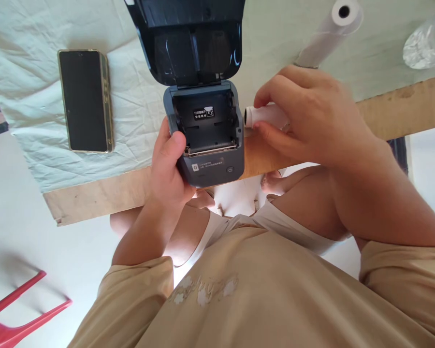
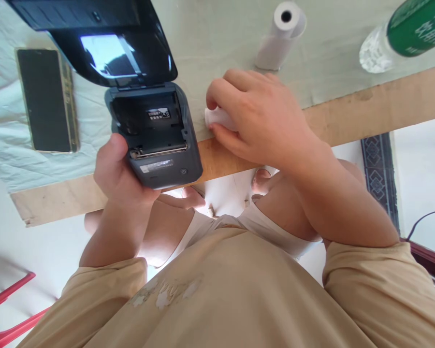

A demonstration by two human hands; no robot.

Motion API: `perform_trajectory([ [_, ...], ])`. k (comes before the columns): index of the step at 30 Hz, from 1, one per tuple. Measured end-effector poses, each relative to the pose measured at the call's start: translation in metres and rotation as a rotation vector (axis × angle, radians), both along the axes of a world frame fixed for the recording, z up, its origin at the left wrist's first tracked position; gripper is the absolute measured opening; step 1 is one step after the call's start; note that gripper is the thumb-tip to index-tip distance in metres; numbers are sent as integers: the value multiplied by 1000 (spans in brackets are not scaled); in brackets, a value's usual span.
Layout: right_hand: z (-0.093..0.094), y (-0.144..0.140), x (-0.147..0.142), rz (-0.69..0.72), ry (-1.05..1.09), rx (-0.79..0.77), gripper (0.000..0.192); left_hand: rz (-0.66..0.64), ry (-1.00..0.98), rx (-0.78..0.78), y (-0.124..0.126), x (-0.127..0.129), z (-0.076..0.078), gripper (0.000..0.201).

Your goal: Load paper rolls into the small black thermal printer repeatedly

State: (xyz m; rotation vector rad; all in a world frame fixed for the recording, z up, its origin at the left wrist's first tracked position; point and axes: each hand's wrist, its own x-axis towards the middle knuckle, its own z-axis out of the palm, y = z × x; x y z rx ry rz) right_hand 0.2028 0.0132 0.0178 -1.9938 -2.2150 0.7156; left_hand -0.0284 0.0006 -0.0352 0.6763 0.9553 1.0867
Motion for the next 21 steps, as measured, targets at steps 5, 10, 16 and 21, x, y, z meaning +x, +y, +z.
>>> perform_trajectory([
  [5, -4, -2, 3, 20, 75, -41, 31, -5, -27, 21, -1, 0, -3, 40],
  [10, -5, 0, 4, 31, 96, -115, 34, -17, -27, 50, -2, 0, -2, 37],
  [16, -4, -2, 3, -37, 254, -65, 48, 14, -41, 25, 0, 2, -1, 38],
  [21, -6, -1, 5, -194, 560, -69, 48, 12, -67, 58, -1, 3, -4, 38],
])
